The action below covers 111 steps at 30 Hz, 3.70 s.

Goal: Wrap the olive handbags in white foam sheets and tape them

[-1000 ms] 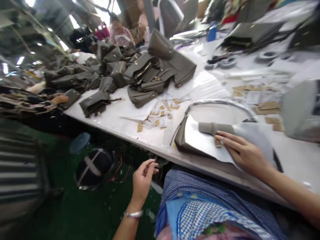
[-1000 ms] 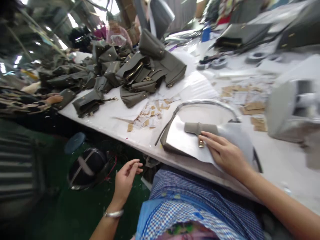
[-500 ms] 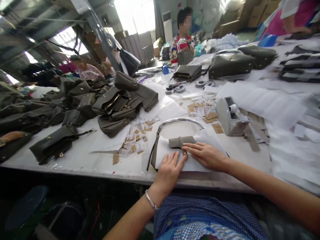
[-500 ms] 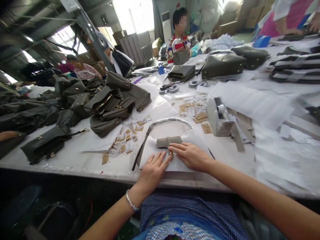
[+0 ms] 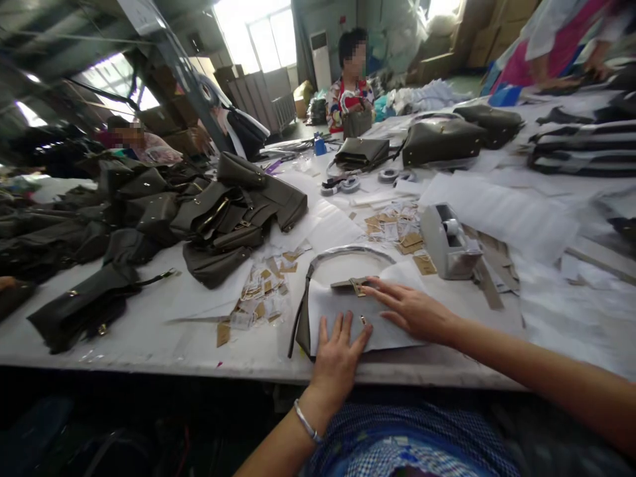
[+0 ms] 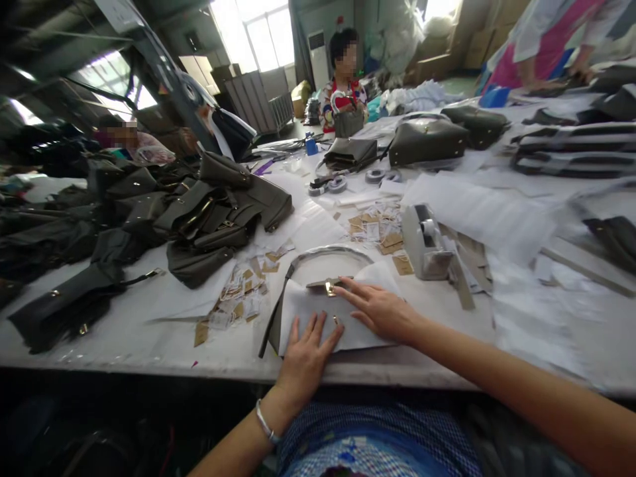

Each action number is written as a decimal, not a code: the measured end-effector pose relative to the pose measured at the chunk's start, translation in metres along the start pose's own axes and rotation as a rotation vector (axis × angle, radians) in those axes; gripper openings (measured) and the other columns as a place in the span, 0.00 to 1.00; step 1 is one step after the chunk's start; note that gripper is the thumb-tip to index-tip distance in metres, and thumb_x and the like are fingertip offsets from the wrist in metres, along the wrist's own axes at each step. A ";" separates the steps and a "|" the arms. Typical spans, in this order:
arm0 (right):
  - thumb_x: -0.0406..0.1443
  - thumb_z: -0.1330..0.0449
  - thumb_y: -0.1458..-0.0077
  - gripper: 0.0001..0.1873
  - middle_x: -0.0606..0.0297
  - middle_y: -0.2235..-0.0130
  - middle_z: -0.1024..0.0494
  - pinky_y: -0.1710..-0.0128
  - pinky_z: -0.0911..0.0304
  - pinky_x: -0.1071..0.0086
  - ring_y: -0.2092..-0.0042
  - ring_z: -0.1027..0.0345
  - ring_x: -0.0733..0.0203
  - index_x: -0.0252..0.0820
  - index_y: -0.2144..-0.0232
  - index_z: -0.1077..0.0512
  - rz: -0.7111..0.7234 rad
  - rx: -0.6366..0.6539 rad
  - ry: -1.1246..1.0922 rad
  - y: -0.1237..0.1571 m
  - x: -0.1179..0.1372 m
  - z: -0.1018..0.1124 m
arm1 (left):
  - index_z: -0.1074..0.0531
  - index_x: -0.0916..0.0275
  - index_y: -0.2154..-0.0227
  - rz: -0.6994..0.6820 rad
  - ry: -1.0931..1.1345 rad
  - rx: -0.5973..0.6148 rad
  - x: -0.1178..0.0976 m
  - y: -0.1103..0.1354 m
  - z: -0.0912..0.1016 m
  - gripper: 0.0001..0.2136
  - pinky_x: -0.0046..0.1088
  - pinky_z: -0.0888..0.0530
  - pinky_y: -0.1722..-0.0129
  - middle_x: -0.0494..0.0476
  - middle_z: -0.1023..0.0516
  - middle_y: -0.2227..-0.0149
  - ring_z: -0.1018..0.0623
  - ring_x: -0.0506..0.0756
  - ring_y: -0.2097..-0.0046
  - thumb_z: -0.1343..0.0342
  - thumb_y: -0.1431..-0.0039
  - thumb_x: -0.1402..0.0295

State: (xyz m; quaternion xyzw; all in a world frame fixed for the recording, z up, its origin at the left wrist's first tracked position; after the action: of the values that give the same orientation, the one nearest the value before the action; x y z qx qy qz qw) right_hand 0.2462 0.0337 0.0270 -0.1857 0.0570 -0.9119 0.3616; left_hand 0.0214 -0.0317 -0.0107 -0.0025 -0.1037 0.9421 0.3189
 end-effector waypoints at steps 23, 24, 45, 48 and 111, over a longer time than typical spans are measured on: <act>0.51 0.47 0.36 0.36 0.63 0.29 0.52 0.32 0.62 0.44 0.29 0.60 0.47 0.52 0.31 0.53 0.050 0.263 -0.010 0.010 -0.016 -0.011 | 0.50 0.43 0.33 -0.048 0.097 0.022 0.035 0.013 -0.009 0.29 0.60 0.40 0.38 0.64 0.46 0.31 0.45 0.65 0.31 0.48 0.34 0.56; 0.50 0.48 0.35 0.36 0.64 0.29 0.52 0.32 0.62 0.44 0.29 0.59 0.48 0.53 0.31 0.53 0.048 0.276 -0.017 0.007 -0.019 -0.011 | 0.49 0.43 0.33 -0.042 0.097 0.020 0.035 0.011 -0.010 0.29 0.60 0.40 0.38 0.64 0.46 0.31 0.44 0.64 0.31 0.48 0.35 0.55; 0.41 0.49 0.33 0.25 0.65 0.37 0.32 0.47 0.38 0.60 0.39 0.38 0.55 0.46 0.36 0.38 0.019 0.184 0.088 -0.001 -0.043 -0.024 | 0.26 0.58 0.53 0.000 0.409 0.103 0.094 -0.043 0.018 0.18 0.26 0.22 0.57 0.50 0.19 0.52 0.19 0.51 0.55 0.60 0.28 0.59; 0.33 0.50 0.34 0.24 0.62 0.39 0.30 0.47 0.36 0.58 0.42 0.34 0.54 0.44 0.37 0.37 -0.038 0.213 0.038 -0.017 -0.051 -0.023 | 0.25 0.59 0.63 0.106 0.403 0.161 0.093 -0.070 0.021 0.19 0.28 0.23 0.70 0.52 0.18 0.62 0.19 0.52 0.66 0.61 0.28 0.59; 0.44 0.46 0.34 0.16 0.63 0.75 0.22 0.60 0.43 0.64 0.68 0.27 0.57 0.40 0.69 0.29 -0.131 0.333 0.137 -0.065 -0.075 -0.024 | 0.44 0.48 0.34 -0.074 0.428 0.377 0.070 -0.059 0.009 0.31 0.59 0.52 0.33 0.60 0.52 0.29 0.50 0.66 0.29 0.52 0.37 0.44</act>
State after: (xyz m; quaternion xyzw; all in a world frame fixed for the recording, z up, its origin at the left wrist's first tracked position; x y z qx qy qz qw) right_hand 0.2461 0.1317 -0.0025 -0.0641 -0.0824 -0.9409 0.3223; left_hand 0.0006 0.0544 0.0139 -0.1382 0.1428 0.9105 0.3625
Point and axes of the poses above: each hand's wrist, its own y-axis away from the middle knuckle, its own z-axis out of the back of the hand, x = y × z, the point moved 2 cm from there along -y, towards the middle knuckle
